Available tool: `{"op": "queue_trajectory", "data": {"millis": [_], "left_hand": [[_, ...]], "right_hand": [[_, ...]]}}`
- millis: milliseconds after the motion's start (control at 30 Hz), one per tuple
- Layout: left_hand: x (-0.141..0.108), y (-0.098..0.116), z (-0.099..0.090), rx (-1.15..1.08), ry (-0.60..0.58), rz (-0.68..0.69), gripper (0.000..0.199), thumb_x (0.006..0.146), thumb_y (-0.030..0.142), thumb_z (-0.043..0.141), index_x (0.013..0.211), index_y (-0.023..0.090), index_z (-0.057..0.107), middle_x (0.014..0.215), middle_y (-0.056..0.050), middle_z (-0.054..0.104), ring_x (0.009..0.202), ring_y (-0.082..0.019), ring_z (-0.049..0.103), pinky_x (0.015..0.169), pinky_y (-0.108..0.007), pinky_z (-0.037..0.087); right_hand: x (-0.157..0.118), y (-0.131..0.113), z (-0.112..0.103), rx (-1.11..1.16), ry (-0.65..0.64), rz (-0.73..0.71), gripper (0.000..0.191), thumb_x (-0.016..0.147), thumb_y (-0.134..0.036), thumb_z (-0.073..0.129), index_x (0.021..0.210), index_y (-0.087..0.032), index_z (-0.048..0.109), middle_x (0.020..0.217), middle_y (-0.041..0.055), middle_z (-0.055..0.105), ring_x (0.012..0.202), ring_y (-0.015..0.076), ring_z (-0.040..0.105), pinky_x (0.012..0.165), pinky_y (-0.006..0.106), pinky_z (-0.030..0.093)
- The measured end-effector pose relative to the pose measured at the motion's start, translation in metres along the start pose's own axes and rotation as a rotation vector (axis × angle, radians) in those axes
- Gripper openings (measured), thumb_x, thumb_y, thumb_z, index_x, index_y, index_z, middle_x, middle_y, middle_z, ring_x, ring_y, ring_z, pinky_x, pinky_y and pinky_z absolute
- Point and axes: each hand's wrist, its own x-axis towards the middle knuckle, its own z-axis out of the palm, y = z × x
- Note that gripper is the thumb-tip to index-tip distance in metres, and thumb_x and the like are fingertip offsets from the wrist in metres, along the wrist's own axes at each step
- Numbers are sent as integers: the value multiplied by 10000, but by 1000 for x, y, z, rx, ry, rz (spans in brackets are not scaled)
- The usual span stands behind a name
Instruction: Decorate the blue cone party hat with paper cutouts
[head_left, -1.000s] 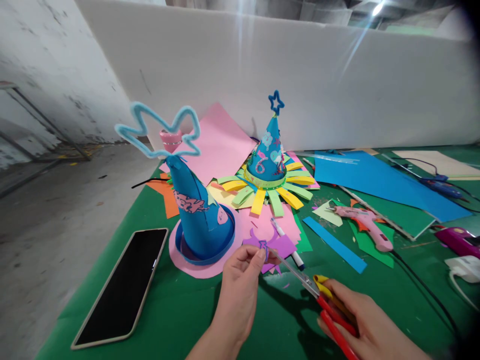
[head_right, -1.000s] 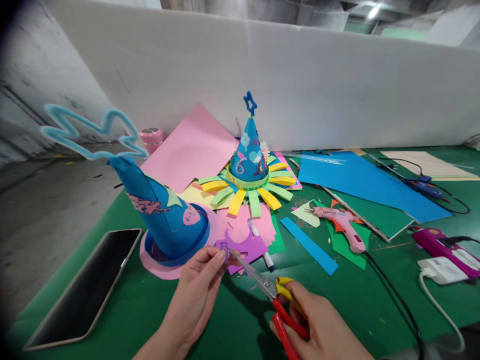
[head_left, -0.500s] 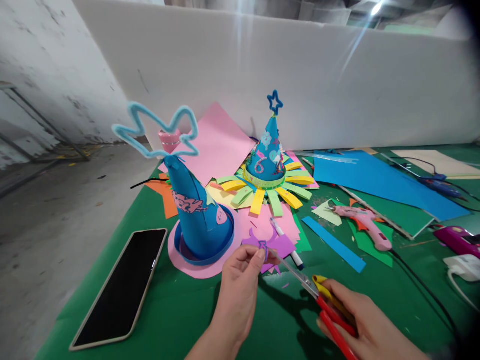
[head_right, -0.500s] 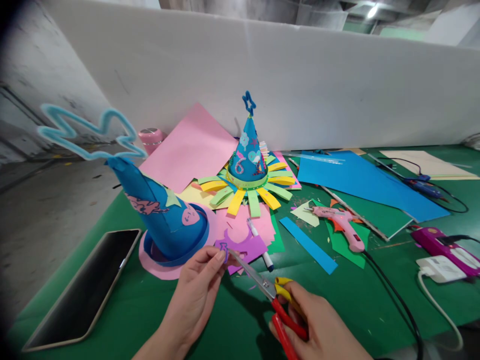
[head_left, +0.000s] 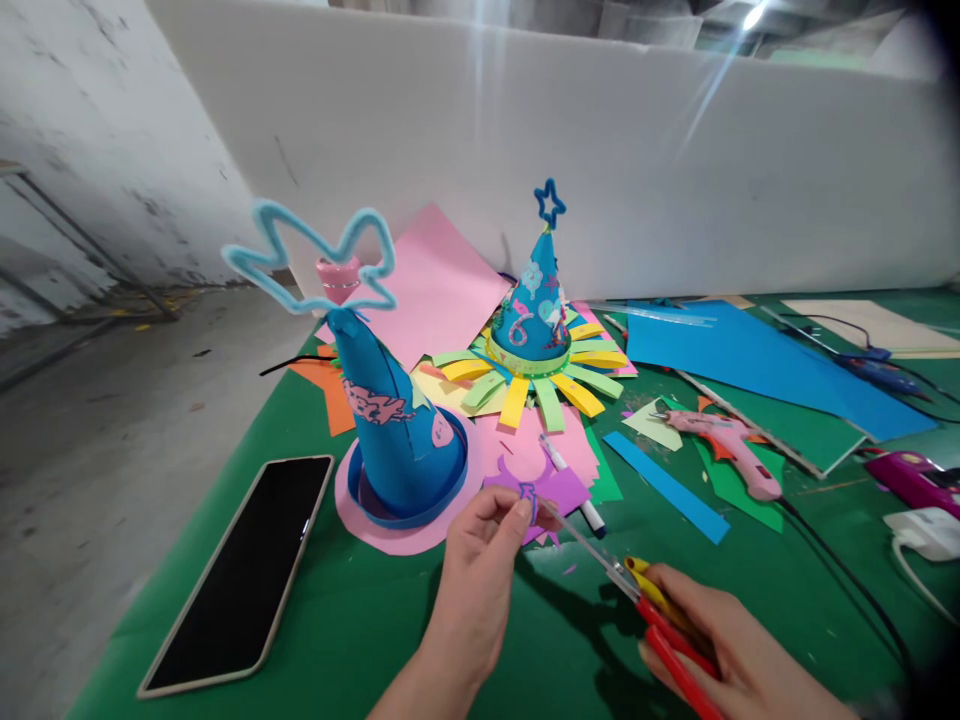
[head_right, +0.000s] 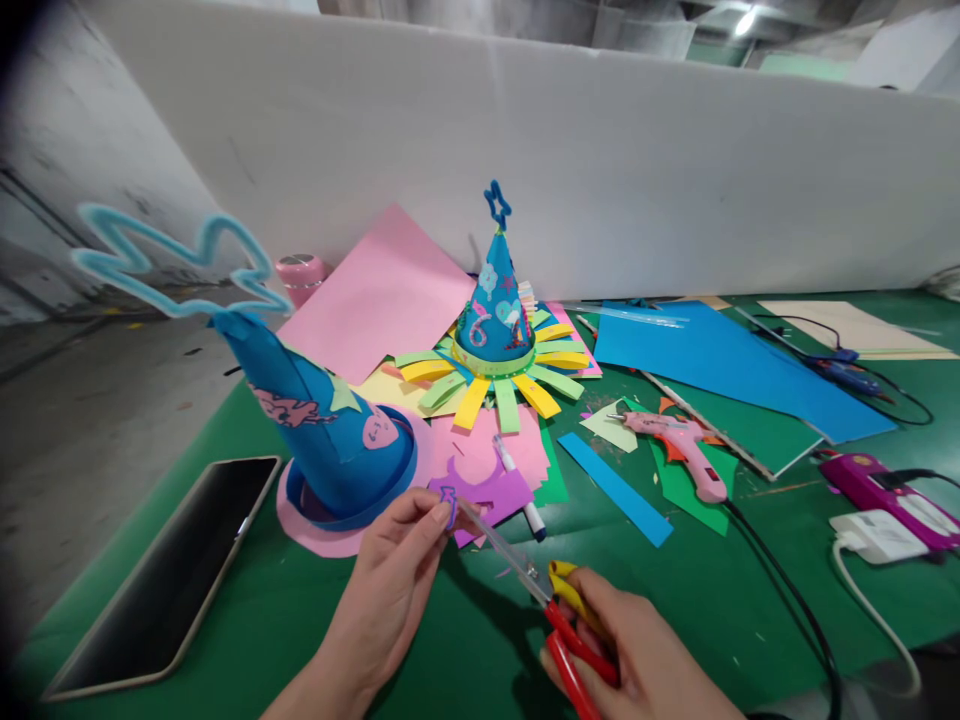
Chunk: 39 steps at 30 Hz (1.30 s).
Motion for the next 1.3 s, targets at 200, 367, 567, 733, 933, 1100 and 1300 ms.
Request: {"op": "queue_trajectory", "data": {"millis": [200,367,567,733,933,1100,1300], "left_hand": [[-2,5,2,2,-112,-25,146,813,237,562,687,172,529,692,-18,660,715,-160,605,702,-268,397],[-3,9,4,-11,-167,-64,149,815,213,541,676,170,511,698,-27,658,703,-173,613,738,-307,415],[-2,6,1,10,-240,-46,167,828,177,528,662,174,512,667,-7,638,698,-155,603,781,-315,402],[0,6,-1,12,-323,-61,141,816,198,552,680,172,529,672,-22,662,697,-169,617,768,-322,405],[1,8,-4,27,-409,-86,139,815,188,559,682,166,526,714,-38,676,701,-182,634,766,-333,408],[2,9,-5,19,-434,-114,145,815,195,560,682,165,510,697,-30,665,699,-191,645,771,-349,408],[2,9,-5,46,-423,-118,156,821,210,550,683,169,490,697,-41,671,696,-200,655,746,-340,407]], "right_hand": [[-8,11,-7,270,-73,202,476,634,-578,634,930,-206,618,841,66,672,773,216,616,690,266,515],[-16,11,-14,415,-22,308,631,543,-603,697,1011,-185,629,938,87,668,863,219,610,762,265,485],[-21,8,-21,411,-19,319,530,558,-564,717,936,-195,667,864,61,642,767,173,585,695,232,478],[-20,10,-27,453,-108,329,400,612,-497,713,871,-198,657,734,-8,569,582,95,480,550,187,429],[-15,7,-42,466,-317,357,290,676,-408,699,865,-194,647,689,-36,488,586,79,430,581,179,408],[-17,6,-40,453,-242,351,189,674,-305,686,823,-197,641,677,-45,494,547,65,416,553,166,398],[-18,11,-38,356,-209,328,133,666,-256,660,781,-195,628,635,-50,472,511,65,386,548,173,406]]}}
